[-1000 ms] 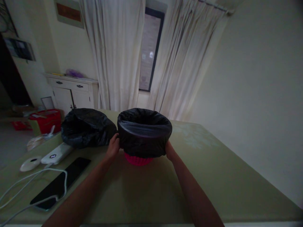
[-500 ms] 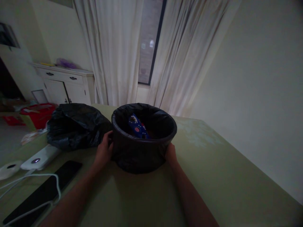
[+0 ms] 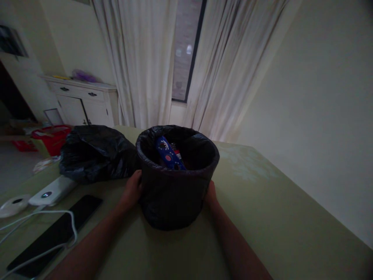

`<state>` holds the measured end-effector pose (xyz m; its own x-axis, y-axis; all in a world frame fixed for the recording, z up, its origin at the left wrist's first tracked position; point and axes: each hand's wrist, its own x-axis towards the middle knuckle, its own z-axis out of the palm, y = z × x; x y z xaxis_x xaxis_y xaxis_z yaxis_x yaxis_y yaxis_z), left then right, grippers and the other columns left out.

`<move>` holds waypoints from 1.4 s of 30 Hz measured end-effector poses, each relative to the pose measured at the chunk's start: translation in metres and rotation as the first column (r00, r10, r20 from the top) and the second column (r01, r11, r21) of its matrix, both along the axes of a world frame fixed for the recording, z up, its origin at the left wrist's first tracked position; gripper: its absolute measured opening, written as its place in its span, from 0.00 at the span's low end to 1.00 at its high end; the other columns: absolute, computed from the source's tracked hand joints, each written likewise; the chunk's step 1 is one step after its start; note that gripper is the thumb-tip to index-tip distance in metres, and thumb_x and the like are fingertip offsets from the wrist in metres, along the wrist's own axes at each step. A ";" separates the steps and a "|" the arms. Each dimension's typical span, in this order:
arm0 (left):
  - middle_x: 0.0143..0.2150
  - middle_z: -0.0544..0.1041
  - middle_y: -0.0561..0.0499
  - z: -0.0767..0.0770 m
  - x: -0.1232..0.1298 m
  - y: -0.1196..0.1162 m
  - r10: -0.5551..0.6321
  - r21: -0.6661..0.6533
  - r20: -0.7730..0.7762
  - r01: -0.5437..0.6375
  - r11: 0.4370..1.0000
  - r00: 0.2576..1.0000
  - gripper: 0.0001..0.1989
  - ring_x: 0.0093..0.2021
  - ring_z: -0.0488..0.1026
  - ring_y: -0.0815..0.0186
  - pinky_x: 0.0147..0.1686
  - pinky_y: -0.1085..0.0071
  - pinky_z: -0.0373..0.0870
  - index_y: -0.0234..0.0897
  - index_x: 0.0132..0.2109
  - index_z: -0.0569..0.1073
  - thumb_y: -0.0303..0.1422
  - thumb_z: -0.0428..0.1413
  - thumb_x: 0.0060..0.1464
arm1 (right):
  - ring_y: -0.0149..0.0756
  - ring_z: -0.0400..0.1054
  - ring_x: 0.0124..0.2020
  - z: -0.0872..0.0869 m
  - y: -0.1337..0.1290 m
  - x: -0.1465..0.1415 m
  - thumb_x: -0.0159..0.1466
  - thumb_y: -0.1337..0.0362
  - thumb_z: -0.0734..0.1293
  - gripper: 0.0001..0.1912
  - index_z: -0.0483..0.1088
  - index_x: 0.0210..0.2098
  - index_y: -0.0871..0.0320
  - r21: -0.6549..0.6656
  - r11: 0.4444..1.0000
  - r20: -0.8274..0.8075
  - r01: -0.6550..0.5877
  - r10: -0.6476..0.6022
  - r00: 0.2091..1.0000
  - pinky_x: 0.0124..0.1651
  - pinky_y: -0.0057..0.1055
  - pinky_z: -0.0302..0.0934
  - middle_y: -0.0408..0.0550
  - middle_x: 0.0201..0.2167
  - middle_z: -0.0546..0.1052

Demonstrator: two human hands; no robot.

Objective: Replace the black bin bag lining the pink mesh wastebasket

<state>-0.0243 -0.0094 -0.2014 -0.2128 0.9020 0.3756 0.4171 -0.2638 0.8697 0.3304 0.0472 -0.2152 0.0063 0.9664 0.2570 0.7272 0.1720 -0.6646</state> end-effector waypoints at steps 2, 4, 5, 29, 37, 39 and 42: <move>0.55 0.86 0.38 0.003 0.000 -0.002 -0.030 -0.006 -0.028 0.030 1.000 0.999 0.17 0.56 0.82 0.46 0.62 0.48 0.80 0.39 0.46 0.84 0.44 0.59 0.60 | 0.58 0.84 0.53 0.001 0.000 0.001 0.69 0.53 0.67 0.20 0.82 0.52 0.57 -0.046 0.999 -0.026 -0.006 0.005 1.000 0.52 0.44 0.76 0.64 0.50 0.87; 0.55 0.86 0.37 0.005 0.000 -0.003 -0.021 -0.008 -0.029 0.021 1.000 0.999 0.16 0.56 0.82 0.47 0.62 0.47 0.79 0.38 0.46 0.84 0.43 0.59 0.59 | 0.60 0.82 0.58 0.003 -0.002 0.001 0.68 0.53 0.68 0.20 0.81 0.54 0.57 -0.072 0.997 -0.028 -0.008 0.006 1.000 0.56 0.46 0.75 0.65 0.55 0.86; 0.55 0.85 0.37 0.005 0.001 -0.004 -0.009 -0.013 -0.024 0.009 1.000 1.000 0.16 0.55 0.82 0.47 0.63 0.47 0.79 0.38 0.46 0.84 0.43 0.59 0.59 | 0.61 0.81 0.59 0.005 -0.002 0.000 0.68 0.53 0.69 0.21 0.81 0.54 0.57 -0.080 0.997 -0.024 -0.003 0.001 1.000 0.57 0.47 0.75 0.64 0.56 0.86; 0.51 0.89 0.39 -0.001 0.007 -0.008 -0.087 -0.044 0.021 0.088 0.995 0.996 0.21 0.53 0.85 0.43 0.58 0.47 0.82 0.40 0.52 0.86 0.46 0.59 0.61 | 0.58 0.83 0.58 0.045 -0.026 -0.018 0.73 0.65 0.68 0.15 0.85 0.53 0.59 -0.225 0.971 0.198 0.085 -0.039 0.979 0.56 0.40 0.74 0.63 0.55 0.86; 0.47 0.89 0.41 0.003 0.009 -0.009 -0.098 -0.010 -0.015 0.098 0.995 0.995 0.19 0.53 0.85 0.45 0.58 0.50 0.82 0.40 0.49 0.86 0.46 0.57 0.62 | 0.58 0.81 0.61 0.042 -0.022 -0.018 0.74 0.61 0.68 0.16 0.84 0.56 0.57 -0.265 0.958 0.198 0.107 -0.055 0.979 0.58 0.41 0.74 0.63 0.58 0.86; 0.48 0.89 0.41 0.003 0.008 -0.009 -0.092 0.001 -0.030 0.092 0.996 0.995 0.19 0.52 0.85 0.45 0.57 0.50 0.83 0.40 0.48 0.86 0.45 0.57 0.62 | 0.58 0.82 0.60 0.040 -0.022 -0.017 0.74 0.61 0.68 0.16 0.84 0.55 0.58 -0.246 0.965 0.192 0.095 -0.047 0.980 0.59 0.41 0.73 0.63 0.58 0.86; 0.48 0.89 0.40 0.003 0.008 -0.009 -0.086 -0.019 -0.037 0.085 0.996 0.996 0.18 0.51 0.85 0.45 0.56 0.49 0.83 0.39 0.47 0.86 0.44 0.57 0.61 | 0.58 0.82 0.59 0.036 -0.022 -0.016 0.74 0.59 0.68 0.16 0.85 0.53 0.57 -0.208 0.975 0.178 0.077 -0.040 0.983 0.59 0.43 0.74 0.62 0.56 0.86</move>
